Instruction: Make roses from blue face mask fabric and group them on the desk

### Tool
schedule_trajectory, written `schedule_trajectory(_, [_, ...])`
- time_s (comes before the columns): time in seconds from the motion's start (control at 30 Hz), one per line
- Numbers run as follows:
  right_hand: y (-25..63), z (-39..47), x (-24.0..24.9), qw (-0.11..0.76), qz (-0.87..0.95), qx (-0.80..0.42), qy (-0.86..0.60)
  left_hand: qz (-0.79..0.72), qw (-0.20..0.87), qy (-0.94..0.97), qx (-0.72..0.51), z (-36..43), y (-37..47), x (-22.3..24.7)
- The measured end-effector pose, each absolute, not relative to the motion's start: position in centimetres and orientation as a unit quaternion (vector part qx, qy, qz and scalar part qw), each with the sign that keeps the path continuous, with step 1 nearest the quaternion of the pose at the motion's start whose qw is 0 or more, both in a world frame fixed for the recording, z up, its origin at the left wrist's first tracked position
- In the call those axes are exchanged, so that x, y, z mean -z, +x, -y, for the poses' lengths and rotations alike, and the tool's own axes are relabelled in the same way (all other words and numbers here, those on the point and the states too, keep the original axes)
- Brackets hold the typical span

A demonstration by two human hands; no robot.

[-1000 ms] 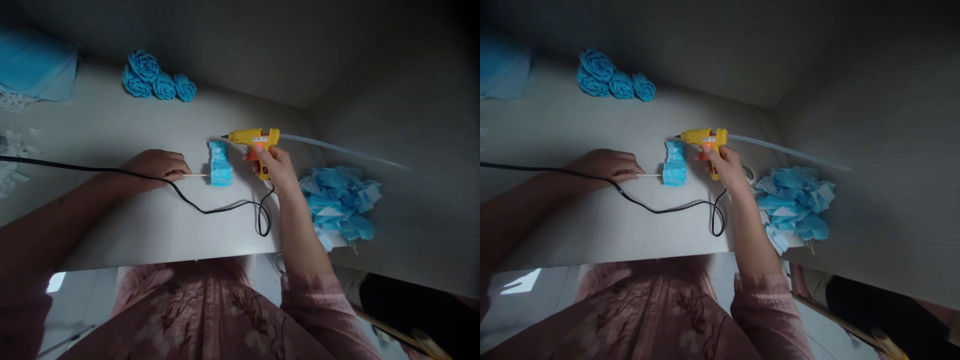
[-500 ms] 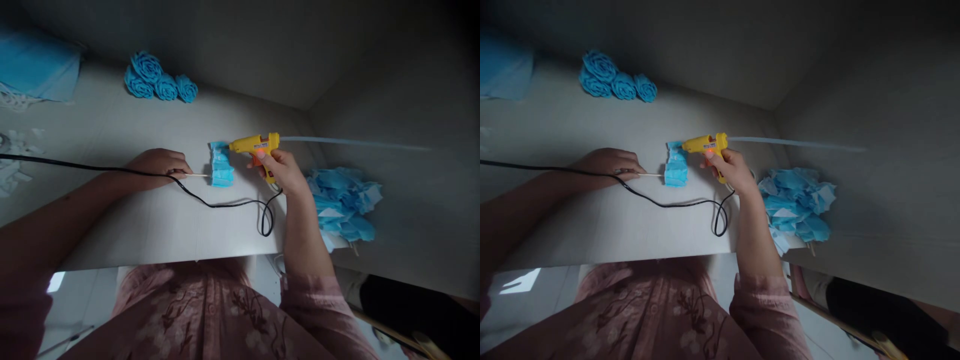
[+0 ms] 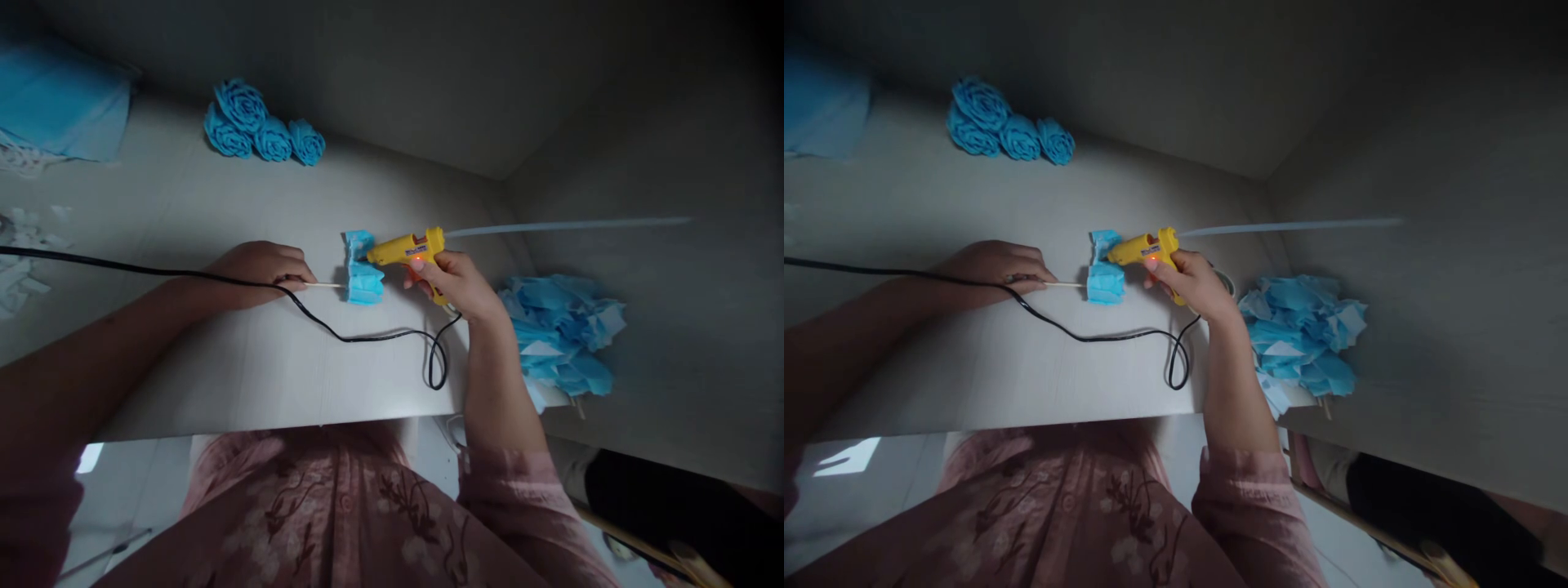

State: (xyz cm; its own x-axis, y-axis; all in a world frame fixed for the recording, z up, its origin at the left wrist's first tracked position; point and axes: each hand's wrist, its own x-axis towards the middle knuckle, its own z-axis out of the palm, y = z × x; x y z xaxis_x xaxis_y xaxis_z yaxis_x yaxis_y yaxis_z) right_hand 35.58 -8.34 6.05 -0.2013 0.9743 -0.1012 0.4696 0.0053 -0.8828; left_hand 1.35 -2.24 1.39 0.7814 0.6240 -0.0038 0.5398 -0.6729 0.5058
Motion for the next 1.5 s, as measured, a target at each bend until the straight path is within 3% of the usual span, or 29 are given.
schedule_trajectory(1.5, [37.0, 8.2, -6.2, 0.259, 0.664, -0.391, -0.582, -0.32, 0.233, 0.917, -0.051, 1.8, 1.2, -1.3])
